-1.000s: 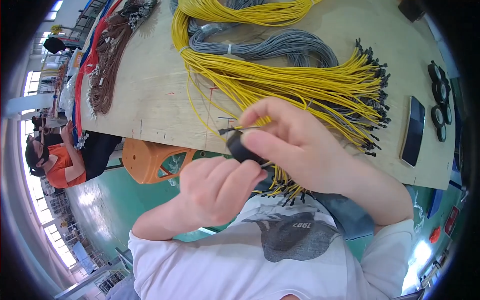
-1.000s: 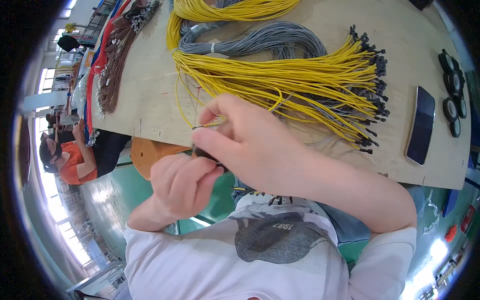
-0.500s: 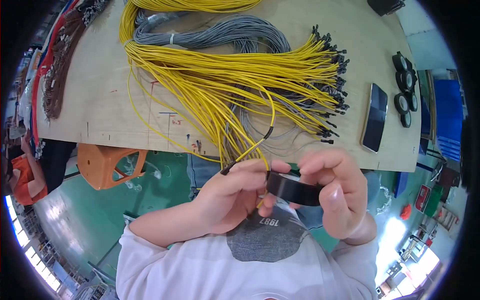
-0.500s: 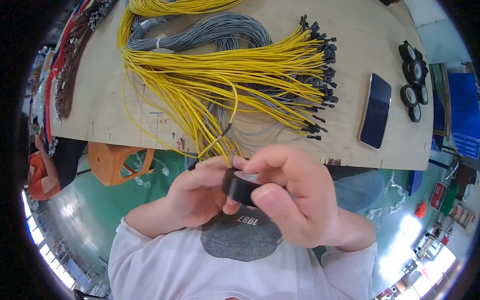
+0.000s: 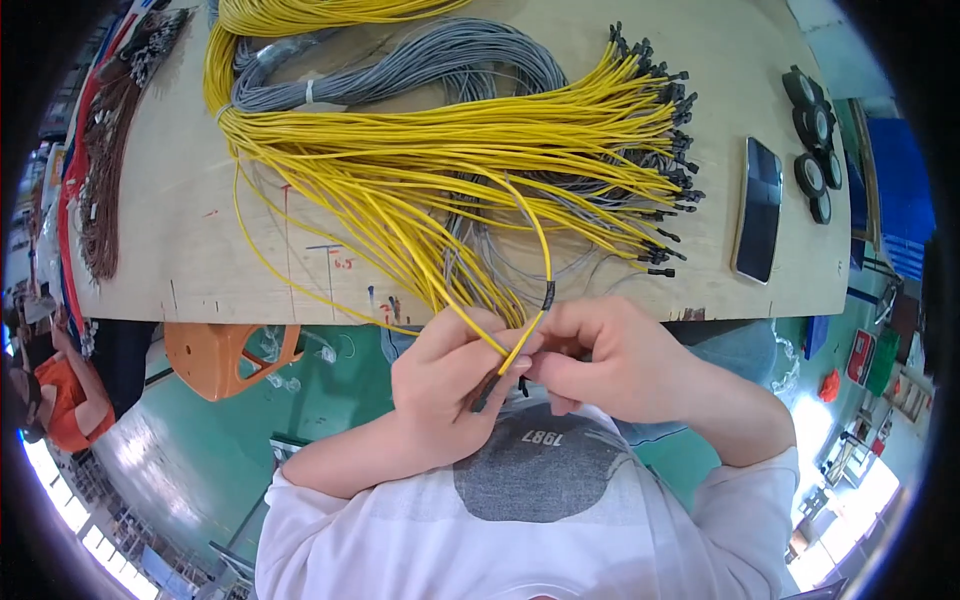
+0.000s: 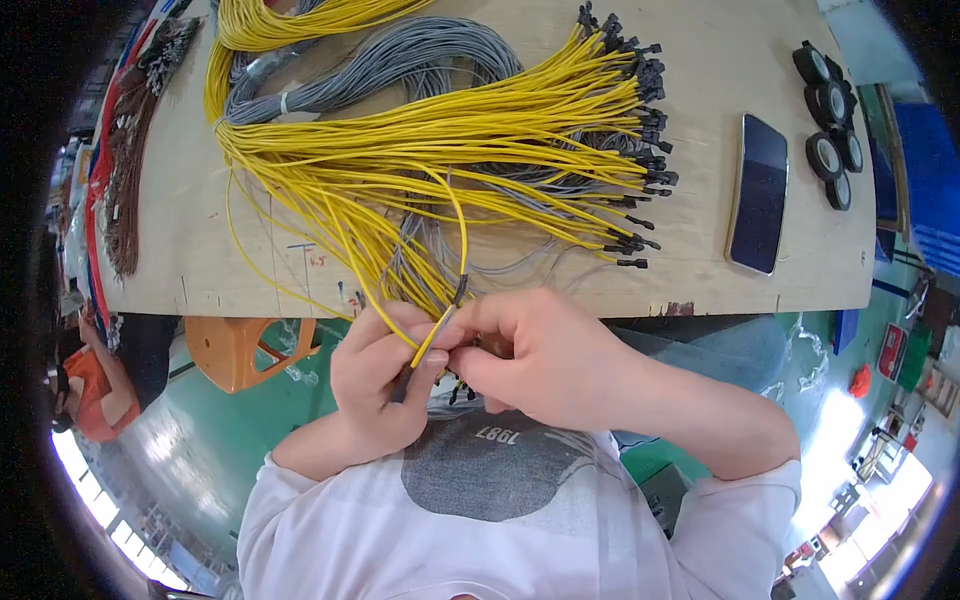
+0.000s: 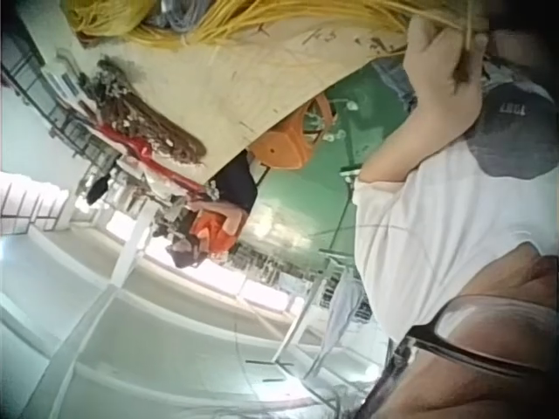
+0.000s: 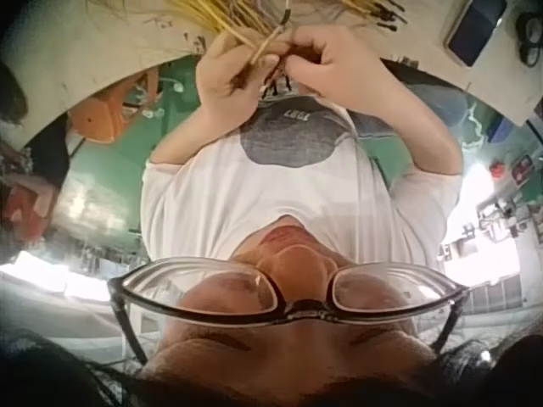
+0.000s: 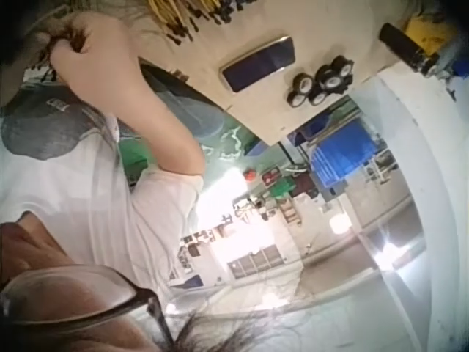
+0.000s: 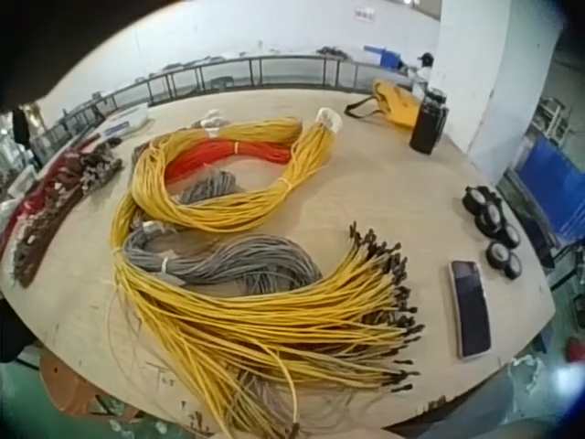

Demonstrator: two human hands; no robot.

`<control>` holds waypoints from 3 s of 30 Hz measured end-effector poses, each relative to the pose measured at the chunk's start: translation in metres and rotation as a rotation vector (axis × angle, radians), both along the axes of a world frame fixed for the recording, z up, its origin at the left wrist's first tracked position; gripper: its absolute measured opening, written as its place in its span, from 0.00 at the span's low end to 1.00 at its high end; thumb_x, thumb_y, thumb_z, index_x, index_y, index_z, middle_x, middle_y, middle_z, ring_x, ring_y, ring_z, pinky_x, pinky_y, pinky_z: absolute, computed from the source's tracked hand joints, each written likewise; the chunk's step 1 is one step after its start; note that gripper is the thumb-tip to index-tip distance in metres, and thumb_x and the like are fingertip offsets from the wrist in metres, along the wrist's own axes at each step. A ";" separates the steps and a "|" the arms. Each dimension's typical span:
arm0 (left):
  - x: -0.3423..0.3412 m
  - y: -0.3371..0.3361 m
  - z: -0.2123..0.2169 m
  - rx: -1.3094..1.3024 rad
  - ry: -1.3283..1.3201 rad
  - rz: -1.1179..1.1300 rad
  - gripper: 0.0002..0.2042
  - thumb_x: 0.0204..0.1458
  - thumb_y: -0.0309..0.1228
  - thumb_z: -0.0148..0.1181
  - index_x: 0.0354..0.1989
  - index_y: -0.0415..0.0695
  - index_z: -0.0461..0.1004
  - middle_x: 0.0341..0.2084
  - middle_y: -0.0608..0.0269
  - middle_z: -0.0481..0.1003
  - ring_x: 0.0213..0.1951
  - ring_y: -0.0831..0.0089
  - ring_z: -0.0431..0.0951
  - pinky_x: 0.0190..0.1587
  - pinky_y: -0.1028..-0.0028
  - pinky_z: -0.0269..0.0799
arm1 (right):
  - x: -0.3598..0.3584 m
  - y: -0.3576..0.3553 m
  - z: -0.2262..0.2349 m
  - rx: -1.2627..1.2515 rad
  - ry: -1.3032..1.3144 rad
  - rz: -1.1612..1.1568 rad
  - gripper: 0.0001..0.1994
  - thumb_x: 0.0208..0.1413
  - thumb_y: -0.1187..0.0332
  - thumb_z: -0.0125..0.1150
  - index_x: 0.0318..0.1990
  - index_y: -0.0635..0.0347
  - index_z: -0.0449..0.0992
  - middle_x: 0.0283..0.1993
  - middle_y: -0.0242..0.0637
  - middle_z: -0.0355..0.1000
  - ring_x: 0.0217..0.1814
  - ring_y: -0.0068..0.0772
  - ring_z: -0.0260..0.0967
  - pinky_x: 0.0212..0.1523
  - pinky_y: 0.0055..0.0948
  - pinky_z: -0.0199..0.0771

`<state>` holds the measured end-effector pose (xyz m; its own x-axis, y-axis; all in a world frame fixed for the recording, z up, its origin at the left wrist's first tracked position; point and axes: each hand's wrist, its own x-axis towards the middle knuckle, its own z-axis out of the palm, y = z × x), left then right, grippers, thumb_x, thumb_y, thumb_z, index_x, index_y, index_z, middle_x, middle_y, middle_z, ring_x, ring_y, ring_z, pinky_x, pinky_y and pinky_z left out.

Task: Bundle and wrap groups of yellow electrical wires with black tape.

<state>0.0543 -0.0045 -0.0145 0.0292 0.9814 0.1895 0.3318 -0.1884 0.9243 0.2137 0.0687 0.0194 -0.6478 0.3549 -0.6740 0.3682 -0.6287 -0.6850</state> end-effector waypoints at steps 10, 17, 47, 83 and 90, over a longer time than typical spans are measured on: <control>-0.020 -0.004 0.022 -0.761 -0.582 -0.048 0.04 0.47 0.20 0.56 0.32 0.36 0.72 0.17 0.70 0.70 0.17 0.86 0.65 0.19 0.85 0.59 | 0.024 0.018 0.010 0.128 0.024 0.419 0.07 0.51 0.69 0.53 0.29 0.64 0.72 0.19 0.29 0.67 0.20 0.15 0.64 0.22 0.18 0.62; -0.052 -0.020 0.043 -0.452 -0.207 0.212 0.13 0.41 0.16 0.57 0.39 0.36 0.69 0.17 0.66 0.70 0.19 0.85 0.67 0.20 0.86 0.61 | 0.101 -0.009 -0.015 1.293 -0.545 -0.169 0.07 0.41 0.75 0.61 0.30 0.58 0.72 0.25 0.34 0.68 0.30 0.31 0.66 0.36 0.28 0.66; 0.041 0.043 -0.002 -0.324 -0.172 -0.236 0.03 0.48 0.19 0.53 0.31 0.35 0.71 0.24 0.63 0.74 0.25 0.80 0.74 0.27 0.81 0.71 | 0.067 -0.007 -0.038 1.164 0.169 -0.393 0.14 0.39 0.79 0.62 0.36 0.58 0.69 0.34 0.34 0.69 0.37 0.32 0.68 0.44 0.33 0.63; 0.038 0.041 -0.001 0.647 0.407 -0.439 0.18 0.25 0.26 0.55 0.30 0.30 0.72 0.33 0.53 0.68 0.29 0.66 0.70 0.29 0.72 0.71 | 0.036 0.013 -0.022 1.109 0.132 -0.421 0.16 0.37 0.84 0.62 0.34 0.61 0.64 0.33 0.32 0.64 0.32 0.17 0.62 0.34 0.16 0.62; 0.046 0.036 -0.005 0.604 0.297 -0.482 0.15 0.32 0.26 0.55 0.31 0.31 0.71 0.34 0.54 0.68 0.30 0.66 0.71 0.32 0.70 0.71 | 0.037 0.033 -0.002 1.117 0.171 -0.555 0.16 0.38 0.83 0.62 0.36 0.62 0.63 0.32 0.32 0.66 0.30 0.18 0.64 0.29 0.16 0.65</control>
